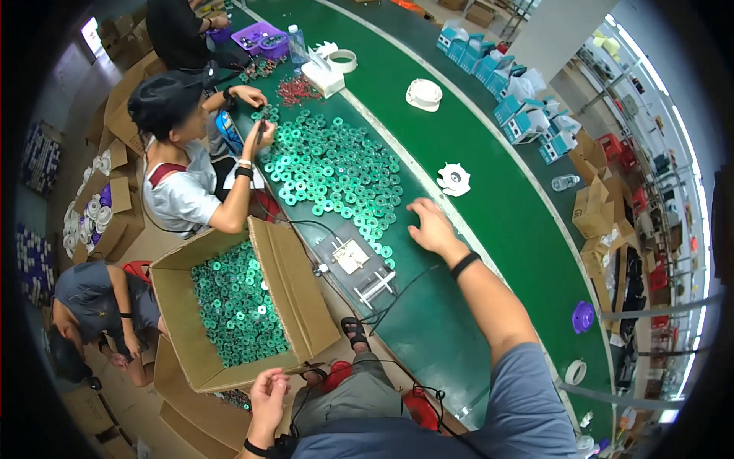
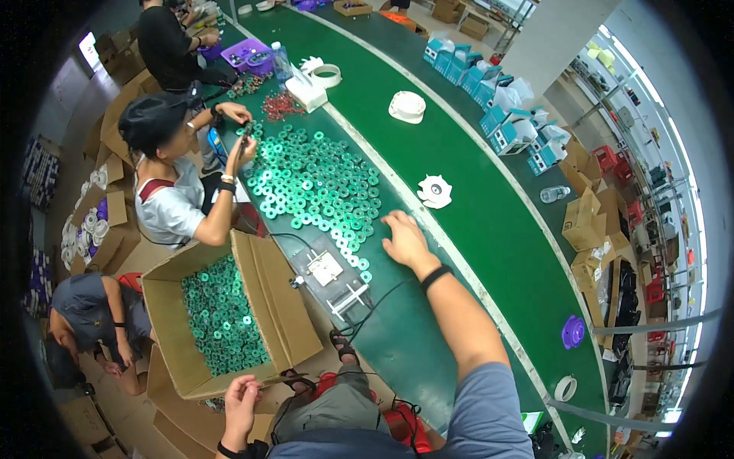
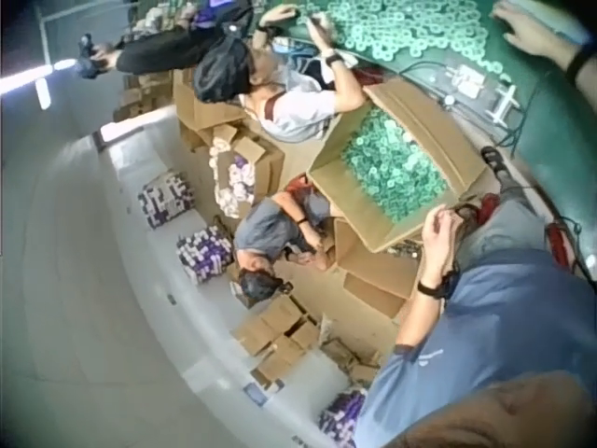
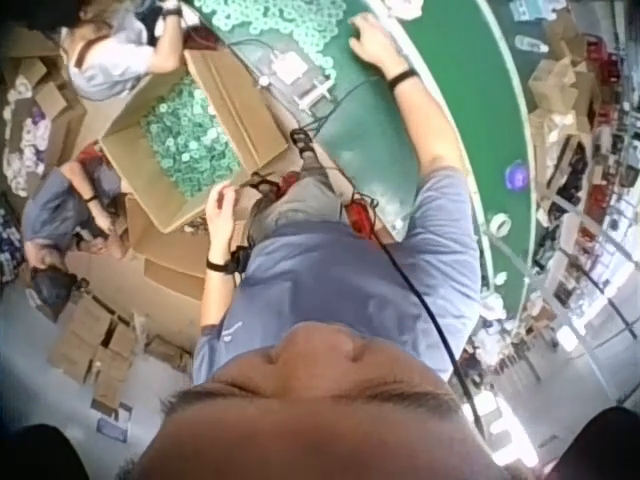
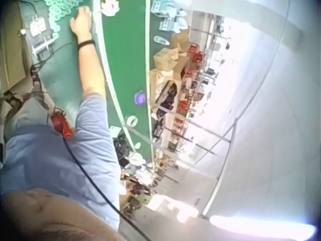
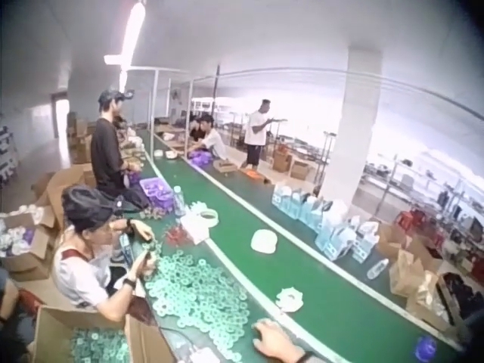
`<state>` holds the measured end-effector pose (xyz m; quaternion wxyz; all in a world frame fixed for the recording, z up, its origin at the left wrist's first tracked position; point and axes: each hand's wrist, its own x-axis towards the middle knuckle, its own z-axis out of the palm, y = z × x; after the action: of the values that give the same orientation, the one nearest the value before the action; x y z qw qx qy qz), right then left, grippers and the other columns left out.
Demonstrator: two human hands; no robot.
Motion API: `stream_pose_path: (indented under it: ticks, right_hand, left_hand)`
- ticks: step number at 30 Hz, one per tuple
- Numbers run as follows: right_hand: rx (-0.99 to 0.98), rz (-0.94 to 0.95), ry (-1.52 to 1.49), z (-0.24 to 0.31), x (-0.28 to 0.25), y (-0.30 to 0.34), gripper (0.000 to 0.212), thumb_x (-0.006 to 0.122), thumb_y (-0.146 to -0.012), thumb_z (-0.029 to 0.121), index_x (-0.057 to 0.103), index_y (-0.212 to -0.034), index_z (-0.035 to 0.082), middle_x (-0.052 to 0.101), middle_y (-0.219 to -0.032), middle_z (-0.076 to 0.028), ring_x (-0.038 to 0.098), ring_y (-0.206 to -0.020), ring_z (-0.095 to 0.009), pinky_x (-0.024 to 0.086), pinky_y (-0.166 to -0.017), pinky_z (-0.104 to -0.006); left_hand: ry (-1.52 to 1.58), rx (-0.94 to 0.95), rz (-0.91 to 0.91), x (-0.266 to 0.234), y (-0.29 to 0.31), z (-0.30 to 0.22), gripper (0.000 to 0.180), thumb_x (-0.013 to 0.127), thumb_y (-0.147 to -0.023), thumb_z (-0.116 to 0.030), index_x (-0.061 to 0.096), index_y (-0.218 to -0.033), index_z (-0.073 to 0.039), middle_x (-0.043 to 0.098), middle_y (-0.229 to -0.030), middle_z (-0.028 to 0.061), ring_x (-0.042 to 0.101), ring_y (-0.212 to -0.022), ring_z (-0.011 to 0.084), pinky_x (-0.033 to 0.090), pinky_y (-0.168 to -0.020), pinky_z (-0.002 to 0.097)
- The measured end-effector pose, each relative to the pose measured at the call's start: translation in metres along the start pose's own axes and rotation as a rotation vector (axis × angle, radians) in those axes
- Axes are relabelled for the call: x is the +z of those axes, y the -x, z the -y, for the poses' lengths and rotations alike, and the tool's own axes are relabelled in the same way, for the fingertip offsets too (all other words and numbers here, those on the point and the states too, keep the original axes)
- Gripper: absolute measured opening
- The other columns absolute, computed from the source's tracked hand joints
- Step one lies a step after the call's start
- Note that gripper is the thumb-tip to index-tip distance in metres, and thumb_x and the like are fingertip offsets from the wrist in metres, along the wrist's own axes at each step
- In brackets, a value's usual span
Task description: The person picks up green components from a cardboard box and arranges them into a grid on a green assembly table before returning them to the box.
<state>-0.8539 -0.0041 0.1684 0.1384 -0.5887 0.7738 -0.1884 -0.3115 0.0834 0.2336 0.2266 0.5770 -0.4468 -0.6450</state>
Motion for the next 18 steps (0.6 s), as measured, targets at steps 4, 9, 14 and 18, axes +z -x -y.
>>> stream_pose_path:
  ticks: [4, 9, 14, 18]
  right_hand:
    - [0.031, 0.093, 0.180, -0.033, 0.032, -0.046, 0.064, 0.070, -0.082, 0.004, 0.056, -0.144, 0.013, 0.043, -0.160, -0.011, 0.038, -0.150, -0.037, 0.042, -0.119, -0.0515]
    - [-0.043, 0.232, 0.294, -0.043, 0.052, -0.093, 0.082, 0.062, -0.082, -0.003, 0.040, -0.159, 0.014, 0.028, -0.171, -0.009, 0.024, -0.159, -0.035, 0.038, -0.122, -0.0506]
    - [-0.099, 0.333, 0.323, -0.055, 0.055, -0.092, 0.085, 0.062, -0.081, -0.003, 0.036, -0.161, 0.010, 0.024, -0.172, -0.011, 0.024, -0.159, -0.036, 0.036, -0.124, -0.0460]
    - [-0.062, 0.298, 0.245, -0.051, 0.044, -0.093, 0.091, 0.069, -0.076, 0.004, 0.038, -0.161, 0.018, 0.029, -0.169, -0.016, 0.029, -0.154, -0.044, 0.035, -0.125, -0.0478]
  left_hand:
    - [-0.004, -0.021, -0.074, 0.017, 0.000, 0.005, 0.024, 0.057, -0.103, -0.006, 0.061, -0.127, -0.001, 0.070, -0.106, 0.0067, 0.064, -0.087, 0.0115, 0.055, -0.078, 0.0277]
    - [0.040, -0.068, -0.145, 0.021, 0.004, 0.014, 0.026, 0.062, -0.101, -0.006, 0.061, -0.127, -0.001, 0.069, -0.105, 0.0056, 0.067, -0.085, 0.0129, 0.056, -0.078, 0.0279]
    - [0.049, -0.061, -0.174, 0.027, -0.001, 0.014, 0.026, 0.062, -0.101, -0.005, 0.061, -0.127, -0.002, 0.068, -0.105, 0.0061, 0.067, -0.086, 0.0139, 0.056, -0.079, 0.0286]
    - [0.066, -0.069, -0.177, 0.030, -0.002, 0.020, 0.026, 0.060, -0.102, -0.006, 0.060, -0.128, -0.001, 0.069, -0.107, 0.0069, 0.066, -0.086, 0.0133, 0.056, -0.079, 0.0285]
